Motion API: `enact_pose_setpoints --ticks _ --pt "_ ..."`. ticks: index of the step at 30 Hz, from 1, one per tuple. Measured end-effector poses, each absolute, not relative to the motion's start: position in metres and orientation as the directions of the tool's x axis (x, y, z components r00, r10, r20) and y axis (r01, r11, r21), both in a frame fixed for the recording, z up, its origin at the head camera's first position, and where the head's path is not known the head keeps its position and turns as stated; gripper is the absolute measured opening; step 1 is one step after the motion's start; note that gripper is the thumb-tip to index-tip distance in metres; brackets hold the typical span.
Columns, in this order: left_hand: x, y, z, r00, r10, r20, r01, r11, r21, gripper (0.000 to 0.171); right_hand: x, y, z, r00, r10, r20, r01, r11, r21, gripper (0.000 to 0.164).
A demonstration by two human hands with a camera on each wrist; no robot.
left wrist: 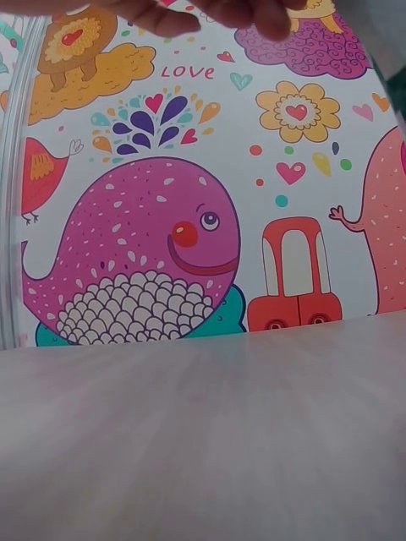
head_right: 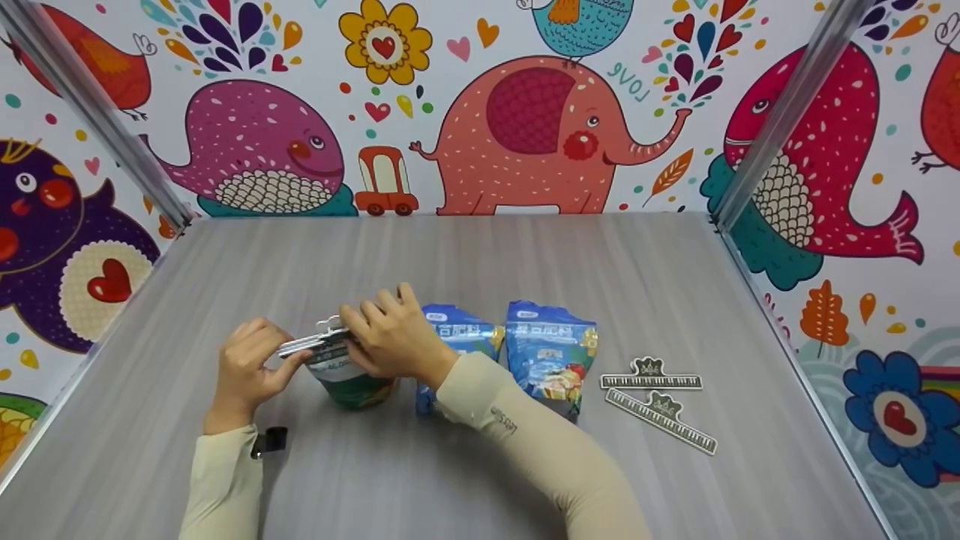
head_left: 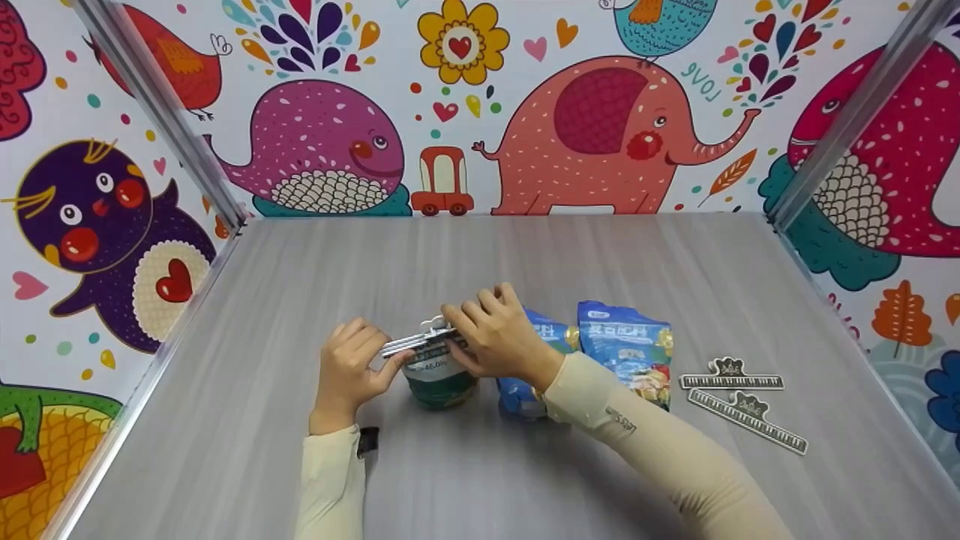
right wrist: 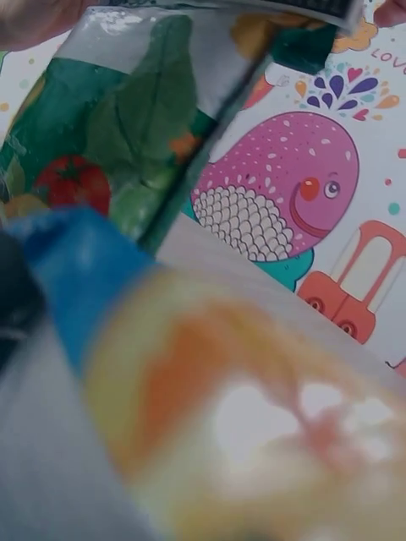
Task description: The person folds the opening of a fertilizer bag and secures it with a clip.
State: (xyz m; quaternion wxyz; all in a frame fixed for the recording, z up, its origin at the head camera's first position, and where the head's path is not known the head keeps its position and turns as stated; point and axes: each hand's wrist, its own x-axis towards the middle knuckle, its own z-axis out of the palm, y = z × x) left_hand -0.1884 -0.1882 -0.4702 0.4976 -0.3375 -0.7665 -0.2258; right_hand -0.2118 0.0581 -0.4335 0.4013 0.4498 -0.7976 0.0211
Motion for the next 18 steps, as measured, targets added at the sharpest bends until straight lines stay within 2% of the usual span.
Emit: enact_pose_setpoints --ticks 8,18 --pt "-0.188 -0.188 -0.471 -0.281 0.287 0.916 0.743 0.669 0.018 0.050 -0.212 0.072 -0.434 -0.324 -0.697 0.639 -0.781 0.579 0.236 0.035" --pt "-0.188 -0.188 -0.470 -0.280 0.291 0.915 0.747 0.665 0.017 0.049 -0.218 0.090 -0.438 -0.287 -0.701 0.653 -0.785 0.563 0.260 0.019"
